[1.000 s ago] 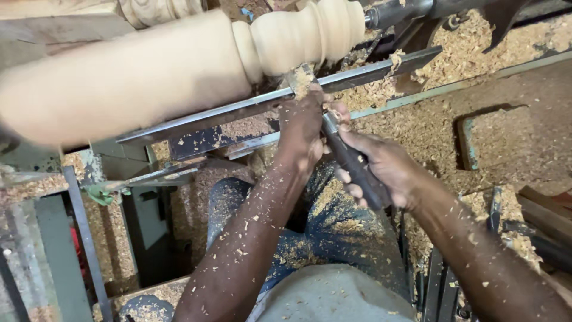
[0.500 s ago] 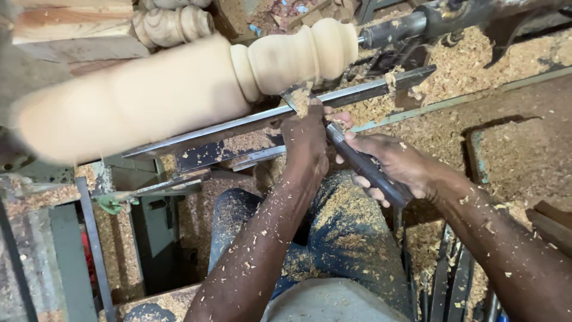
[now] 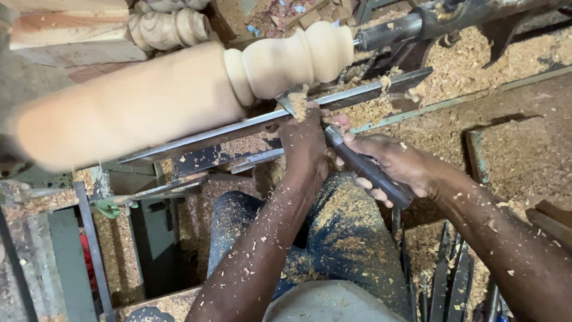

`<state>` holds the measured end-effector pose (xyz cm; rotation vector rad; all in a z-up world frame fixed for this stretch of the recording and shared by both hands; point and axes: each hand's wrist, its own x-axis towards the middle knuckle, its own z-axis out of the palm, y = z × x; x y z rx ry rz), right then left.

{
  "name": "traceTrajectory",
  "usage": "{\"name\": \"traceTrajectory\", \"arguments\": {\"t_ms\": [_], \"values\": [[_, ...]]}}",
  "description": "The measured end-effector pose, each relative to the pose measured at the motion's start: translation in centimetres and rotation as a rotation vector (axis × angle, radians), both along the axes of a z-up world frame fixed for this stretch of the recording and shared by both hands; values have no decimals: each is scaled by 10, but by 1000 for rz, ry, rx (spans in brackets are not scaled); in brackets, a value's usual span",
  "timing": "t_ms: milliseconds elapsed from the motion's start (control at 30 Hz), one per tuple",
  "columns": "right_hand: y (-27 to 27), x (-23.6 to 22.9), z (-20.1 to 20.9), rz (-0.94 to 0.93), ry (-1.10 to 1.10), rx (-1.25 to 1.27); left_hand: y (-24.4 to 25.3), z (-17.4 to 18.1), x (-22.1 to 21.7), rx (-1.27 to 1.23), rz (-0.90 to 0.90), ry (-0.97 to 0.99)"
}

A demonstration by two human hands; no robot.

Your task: The person uses a wood lathe and various chisels to shape a rotating wooden workpiece, removing material to create decorative contours and smooth surfaces.

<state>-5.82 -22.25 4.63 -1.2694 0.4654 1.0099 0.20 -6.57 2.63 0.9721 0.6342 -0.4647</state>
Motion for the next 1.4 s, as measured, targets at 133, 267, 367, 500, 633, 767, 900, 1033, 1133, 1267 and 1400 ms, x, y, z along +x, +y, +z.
{"name": "traceTrajectory", "arguments": {"t_ms": [133,267,367,500,633,767,900,1033,1133,1267,1400], "values": [[3,0,2,-1,17,-45,1,5,2,53,-35,14],[12,-3,5,-49,44,48,6,11,5,39,-47,82],[16,2,9,-56,33,163,12,8,4,-39,-47,96],[26,0,22,-43,1,30,15,-1,2,-101,-28,42],[41,-3,33,-7,-58,-107,19,-3,0,-36,-67,-38],[55,-5,36,-9,-110,-114,28,-1,-1,-82,-87,-40],[68,-8,41,-53,-90,-132,36,6,1,-30,-122,39],[90,-17,36,-44,-112,-235,52,-7,-4,-114,-179,76],[111,-37,22,-147,-156,-234,69,-19,-3,-17,-390,-106],[130,-45,-7,-231,-241,-161,75,-12,-2,-93,-58,13],[138,-41,-6,-253,-165,-209,81,1,1,2,-42,-10]]}}
